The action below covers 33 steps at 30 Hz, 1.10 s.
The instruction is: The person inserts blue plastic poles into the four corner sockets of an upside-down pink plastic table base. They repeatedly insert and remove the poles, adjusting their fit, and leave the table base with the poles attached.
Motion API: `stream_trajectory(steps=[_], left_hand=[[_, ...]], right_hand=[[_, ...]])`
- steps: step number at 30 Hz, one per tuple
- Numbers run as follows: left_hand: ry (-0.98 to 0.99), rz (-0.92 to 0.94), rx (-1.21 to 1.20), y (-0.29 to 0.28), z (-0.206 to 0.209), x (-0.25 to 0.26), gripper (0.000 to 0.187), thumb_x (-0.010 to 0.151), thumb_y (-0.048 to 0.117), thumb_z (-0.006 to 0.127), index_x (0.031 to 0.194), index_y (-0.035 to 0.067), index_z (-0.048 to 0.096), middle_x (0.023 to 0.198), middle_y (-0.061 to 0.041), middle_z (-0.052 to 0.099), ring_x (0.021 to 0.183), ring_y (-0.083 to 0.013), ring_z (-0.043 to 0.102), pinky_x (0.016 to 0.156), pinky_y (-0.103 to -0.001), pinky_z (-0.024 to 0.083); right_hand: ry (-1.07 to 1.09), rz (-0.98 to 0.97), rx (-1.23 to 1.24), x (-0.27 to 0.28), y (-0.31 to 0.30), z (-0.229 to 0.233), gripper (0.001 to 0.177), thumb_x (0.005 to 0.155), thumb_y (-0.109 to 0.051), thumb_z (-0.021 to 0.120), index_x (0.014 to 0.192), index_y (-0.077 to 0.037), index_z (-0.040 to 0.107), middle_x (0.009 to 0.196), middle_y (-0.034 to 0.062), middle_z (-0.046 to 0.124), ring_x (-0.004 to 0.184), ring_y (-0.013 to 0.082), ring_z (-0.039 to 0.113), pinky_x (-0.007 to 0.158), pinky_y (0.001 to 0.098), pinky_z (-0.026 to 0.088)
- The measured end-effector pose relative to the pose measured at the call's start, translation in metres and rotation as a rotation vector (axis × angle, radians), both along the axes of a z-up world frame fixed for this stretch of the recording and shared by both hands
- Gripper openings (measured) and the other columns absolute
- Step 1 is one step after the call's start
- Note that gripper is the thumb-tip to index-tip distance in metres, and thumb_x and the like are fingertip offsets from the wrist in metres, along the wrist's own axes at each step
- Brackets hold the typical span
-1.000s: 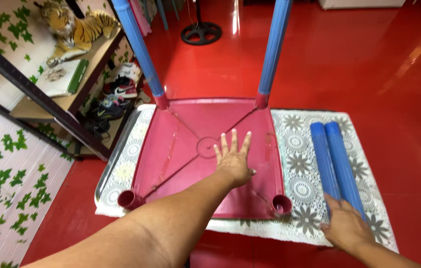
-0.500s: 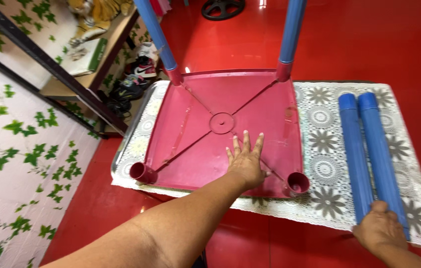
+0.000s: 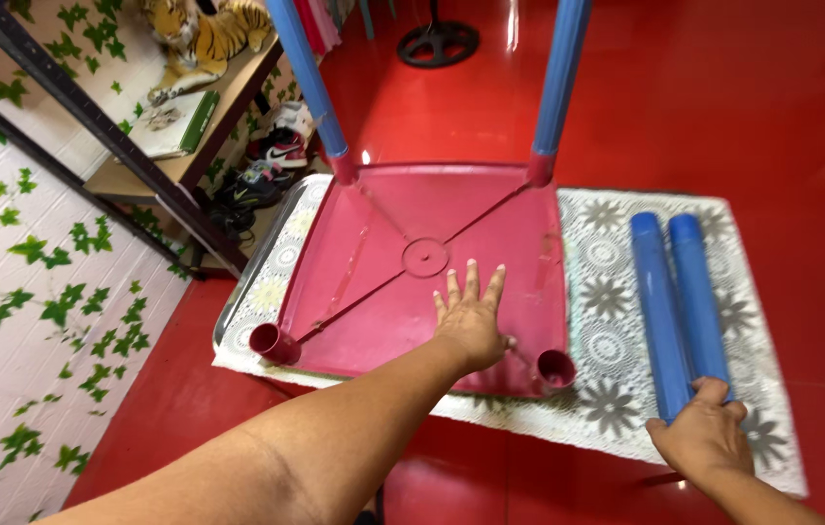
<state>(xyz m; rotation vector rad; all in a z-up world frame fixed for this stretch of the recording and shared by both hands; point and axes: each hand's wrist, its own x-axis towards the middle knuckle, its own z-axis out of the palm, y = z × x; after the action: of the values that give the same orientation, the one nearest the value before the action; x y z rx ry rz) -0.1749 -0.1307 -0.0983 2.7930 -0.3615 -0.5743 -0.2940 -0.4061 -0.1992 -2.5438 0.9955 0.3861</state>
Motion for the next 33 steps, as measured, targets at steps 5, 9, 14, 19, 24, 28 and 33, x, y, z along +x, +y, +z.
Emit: stream_trajectory(steps=[5, 9, 14, 19, 24, 28, 33], left_hand=[[-0.038, -0.018, -0.016, -0.004, 0.032, 0.003, 0.112, 0.086, 0.039, 0.079, 0.165, 0.03, 0.0, 0.172, -0.014, -0.01, 0.158, -0.0415, -0.007, 0.126, -0.059, 0.005], [-0.076, -0.04, -0.033, 0.001, 0.055, 0.007, 0.111, 0.086, 0.039, 0.079, 0.165, 0.029, 0.001, 0.172, -0.015, -0.009, 0.157, -0.0433, -0.007, 0.125, -0.06, 0.006], [-0.088, -0.083, -0.04, 0.013, 0.076, 0.013, 0.111, 0.087, 0.039, 0.079, 0.165, 0.027, 0.001, 0.171, -0.017, -0.009, 0.157, -0.0443, -0.008, 0.125, -0.062, 0.005], [-0.113, -0.128, -0.038, 0.036, 0.091, 0.016, 0.111, 0.087, 0.039, 0.079, 0.165, 0.026, 0.001, 0.171, -0.018, -0.009, 0.157, -0.0444, -0.006, 0.125, -0.061, 0.006], [-0.107, -0.13, -0.04, 0.062, 0.107, 0.023, 0.111, 0.087, 0.04, 0.079, 0.165, 0.026, 0.001, 0.171, -0.017, -0.009, 0.157, -0.0439, -0.006, 0.125, -0.062, 0.006], [-0.157, -0.133, -0.086, 0.078, 0.12, 0.03, 0.112, 0.085, 0.04, 0.08, 0.165, 0.027, 0.002, 0.171, -0.018, -0.005, 0.157, -0.045, -0.002, 0.125, -0.061, 0.01], [-0.221, -0.139, -0.187, 0.091, 0.129, 0.036, 0.113, 0.084, 0.045, 0.081, 0.165, 0.027, 0.003, 0.17, -0.021, -0.002, 0.156, -0.0467, 0.001, 0.123, -0.063, 0.012]], right_hand=[[-0.128, 0.005, -0.028, 0.008, -0.022, 0.051, 0.089, 0.083, -0.032, 0.075, 0.16, -0.015, 0.033, 0.147, 0.0291, 0.042, 0.114, 0.0502, 0.067, 0.102, 0.0517, 0.056], [-0.374, 0.073, -0.089, 0.031, -0.051, 0.084, 0.07, 0.093, -0.03, 0.062, 0.156, -0.007, 0.042, 0.139, 0.0352, 0.046, 0.113, 0.0536, 0.063, 0.102, 0.0544, 0.052], [-0.436, 0.132, -0.226, 0.068, -0.088, 0.122, 0.06, 0.097, -0.03, 0.059, 0.149, -0.002, 0.05, 0.129, 0.04, 0.056, 0.114, 0.0541, 0.062, 0.105, 0.055, 0.049], [-0.555, 0.226, -0.399, 0.085, -0.096, 0.168, 0.053, 0.095, -0.031, 0.059, 0.139, -0.002, 0.062, 0.111, 0.0353, 0.068, 0.107, 0.0496, 0.066, 0.099, 0.0542, 0.053], [-0.649, 0.347, -0.536, 0.097, -0.081, 0.243, 0.045, 0.096, -0.035, 0.057, 0.128, -0.008, 0.072, 0.092, 0.023, 0.075, 0.089, 0.0407, 0.073, 0.09, 0.0502, 0.059], [-0.62, 0.292, -0.457, 0.111, -0.049, 0.307, 0.042, 0.092, -0.035, 0.058, 0.125, -0.017, 0.077, 0.09, 0.0172, 0.079, 0.082, 0.0372, 0.076, 0.083, 0.0468, 0.061], [-0.547, 0.394, -0.482, 0.118, 0.013, 0.37, 0.041, 0.095, -0.036, 0.052, 0.125, -0.022, 0.078, 0.091, 0.011, 0.077, 0.078, 0.0318, 0.075, 0.077, 0.0437, 0.064]])
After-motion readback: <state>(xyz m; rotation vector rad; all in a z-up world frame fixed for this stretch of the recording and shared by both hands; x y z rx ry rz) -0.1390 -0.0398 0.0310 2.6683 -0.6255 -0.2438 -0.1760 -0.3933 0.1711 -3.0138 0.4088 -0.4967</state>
